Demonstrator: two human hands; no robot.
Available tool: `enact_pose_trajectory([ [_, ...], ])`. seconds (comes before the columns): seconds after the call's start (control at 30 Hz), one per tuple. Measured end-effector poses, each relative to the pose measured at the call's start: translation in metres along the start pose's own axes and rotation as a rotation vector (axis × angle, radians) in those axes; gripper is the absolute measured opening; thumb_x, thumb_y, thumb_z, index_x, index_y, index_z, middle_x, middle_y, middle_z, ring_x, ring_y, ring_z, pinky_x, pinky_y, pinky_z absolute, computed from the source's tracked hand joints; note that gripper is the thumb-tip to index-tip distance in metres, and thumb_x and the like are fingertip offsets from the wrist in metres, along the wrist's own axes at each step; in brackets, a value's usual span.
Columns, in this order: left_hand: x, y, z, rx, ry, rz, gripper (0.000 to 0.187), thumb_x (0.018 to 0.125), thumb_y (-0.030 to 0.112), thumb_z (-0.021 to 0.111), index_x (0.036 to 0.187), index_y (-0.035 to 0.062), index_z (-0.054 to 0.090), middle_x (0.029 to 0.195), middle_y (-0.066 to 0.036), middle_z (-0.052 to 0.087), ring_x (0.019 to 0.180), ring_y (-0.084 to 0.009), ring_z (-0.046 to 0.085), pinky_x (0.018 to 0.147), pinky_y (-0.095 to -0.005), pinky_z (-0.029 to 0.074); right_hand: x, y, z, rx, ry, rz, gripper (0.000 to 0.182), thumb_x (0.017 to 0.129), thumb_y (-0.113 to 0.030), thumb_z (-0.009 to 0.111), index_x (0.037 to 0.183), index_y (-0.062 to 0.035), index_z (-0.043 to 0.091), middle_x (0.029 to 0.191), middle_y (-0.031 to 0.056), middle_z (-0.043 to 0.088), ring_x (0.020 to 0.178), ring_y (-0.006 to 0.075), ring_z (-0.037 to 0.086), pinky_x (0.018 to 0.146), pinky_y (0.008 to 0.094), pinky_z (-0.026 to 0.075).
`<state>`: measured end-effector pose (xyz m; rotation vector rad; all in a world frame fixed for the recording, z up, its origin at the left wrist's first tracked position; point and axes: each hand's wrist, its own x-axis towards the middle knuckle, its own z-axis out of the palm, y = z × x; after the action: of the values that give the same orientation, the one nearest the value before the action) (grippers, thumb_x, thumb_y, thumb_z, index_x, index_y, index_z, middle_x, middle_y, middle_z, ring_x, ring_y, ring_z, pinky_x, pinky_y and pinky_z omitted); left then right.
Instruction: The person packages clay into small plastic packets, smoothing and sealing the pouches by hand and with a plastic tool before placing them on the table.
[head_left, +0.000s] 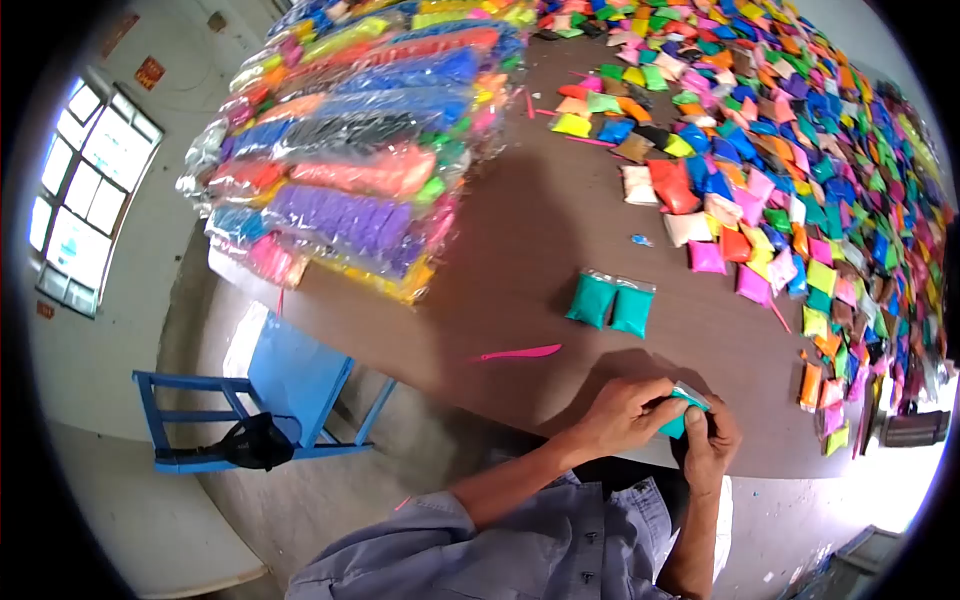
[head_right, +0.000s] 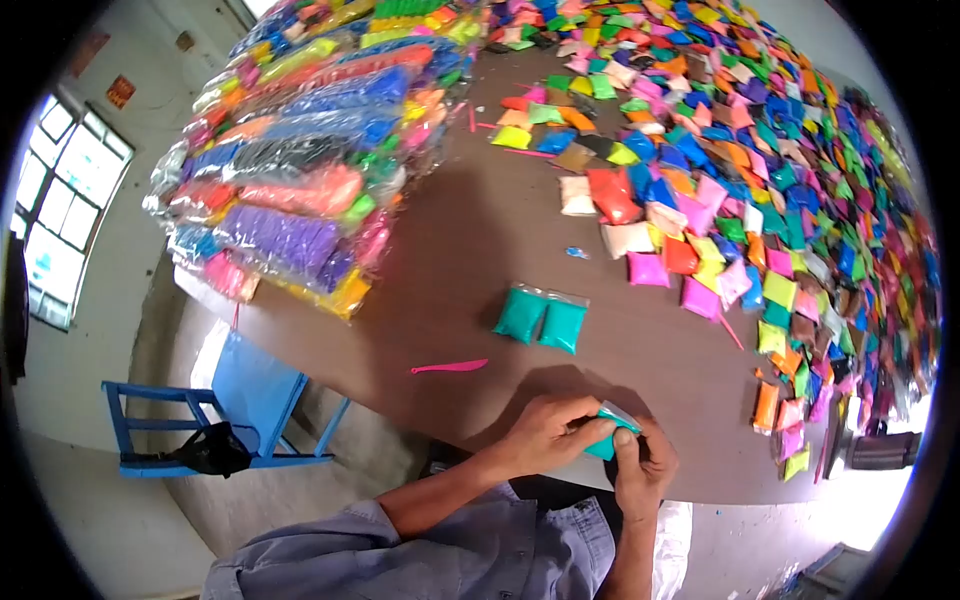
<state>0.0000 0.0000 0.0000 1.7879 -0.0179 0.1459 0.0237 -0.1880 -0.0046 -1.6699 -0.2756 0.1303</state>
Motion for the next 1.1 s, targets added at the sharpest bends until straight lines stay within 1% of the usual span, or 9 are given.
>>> enact_pose_trajectory([
  [0.07,0.007,0.002,0.016,-0.003,0.021,0.109,0.024,0.095,0.021,0.072,0.087,0.0015,0.060,0.077,-0.014,0.058,0.066,-0.0295,0.056,0.060,-0.0410,0.044,0.005,-0.010,-0.013,0.061,-0.015,0.009,0.025,0.101,-0.021,0.070,0.111,0.0013,0.069,0.097,-0.0002,0.065,0.090,0.0087,0.056,0.080,0.0254,0.046],
  [0.1,-0.007,-0.007,-0.020,0.056,0.017,0.077,0.024,0.095,0.021,0.072,0.087,0.0015,0.060,0.077,-0.014,0.058,0.066,-0.0295,0.056,0.060,-0.0410,0.044,-0.003,0.000,0.029,0.124,-0.023,0.028,0.025,0.101,-0.021,0.070,0.111,0.0013,0.069,0.097,-0.0002,0.065,0.090,0.0087,0.056,0.080,0.0254,0.046],
  [0.2,-0.003,-0.005,-0.009,-0.021,0.070,0.171,0.025,0.096,0.020,0.071,0.087,0.0000,0.058,0.078,-0.015,0.057,0.064,-0.0306,0.053,0.058,-0.0420,0.043,0.000,0.002,0.017,0.122,0.046,0.004,0.025,0.102,-0.023,0.068,0.107,0.0017,0.069,0.095,-0.0015,0.062,0.086,0.0080,0.052,0.077,0.0254,0.044],
  [0.43,-0.003,0.013,-0.015,-0.007,0.007,0.082,0.025,0.095,0.025,0.072,0.095,0.0012,0.064,0.082,-0.015,0.063,0.070,-0.0311,0.063,0.063,-0.0407,0.050,-0.002,0.012,0.014,0.067,0.168,-0.020,0.026,0.105,-0.025,0.066,0.103,0.0016,0.068,0.094,-0.0012,0.061,0.084,0.0091,0.053,0.075,0.0257,0.044],
  [0.5,-0.003,0.007,-0.015,0.067,-0.070,0.095,0.027,0.094,0.028,0.073,0.101,0.0019,0.067,0.086,-0.015,0.066,0.074,-0.0317,0.066,0.066,-0.0409,0.053,-0.003,0.011,0.016,0.159,0.172,0.018,0.025,0.106,-0.023,0.064,0.105,0.0019,0.068,0.094,-0.0008,0.062,0.086,0.0097,0.054,0.076,0.0257,0.044],
  [0.67,-0.005,-0.002,-0.010,0.013,0.032,0.149,0.026,0.096,0.025,0.070,0.090,0.0025,0.060,0.079,-0.017,0.060,0.071,-0.0380,0.060,0.063,-0.0494,0.047,-0.003,0.012,0.015,0.089,0.105,-0.026,0.025,0.107,-0.022,0.061,0.118,-0.0002,0.065,0.104,0.0027,0.066,0.093,0.0111,0.060,0.082,0.0273,0.051],
  [0.8,-0.006,-0.002,-0.011,-0.008,0.042,0.161,0.028,0.098,0.027,0.068,0.087,0.0031,0.056,0.076,-0.018,0.058,0.072,-0.0402,0.059,0.063,-0.0512,0.044,-0.002,0.010,0.011,0.037,0.067,0.006,0.025,0.107,-0.022,0.062,0.119,-0.0002,0.065,0.103,0.0019,0.066,0.091,0.0106,0.060,0.082,0.0264,0.050],
  [0.97,-0.005,0.012,-0.019,0.019,-0.045,0.072,0.033,0.096,0.033,0.069,0.088,0.0038,0.056,0.078,-0.018,0.061,0.076,-0.0408,0.062,0.066,-0.0510,0.047,0.000,0.001,0.019,0.276,0.117,0.039,0.025,0.103,-0.021,0.068,0.115,0.0010,0.067,0.103,0.0033,0.067,0.093,0.0120,0.061,0.085,0.0284,0.051],
  [1.1,-0.004,0.004,-0.013,0.045,-0.011,0.118,0.032,0.096,0.033,0.070,0.092,0.0041,0.057,0.081,-0.019,0.064,0.079,-0.0417,0.063,0.067,-0.0522,0.048,0.000,0.003,0.021,0.268,0.147,0.053,0.029,0.104,-0.023,0.067,0.119,0.0016,0.066,0.105,0.0045,0.067,0.095,0.0131,0.062,0.085,0.0295,0.052],
])
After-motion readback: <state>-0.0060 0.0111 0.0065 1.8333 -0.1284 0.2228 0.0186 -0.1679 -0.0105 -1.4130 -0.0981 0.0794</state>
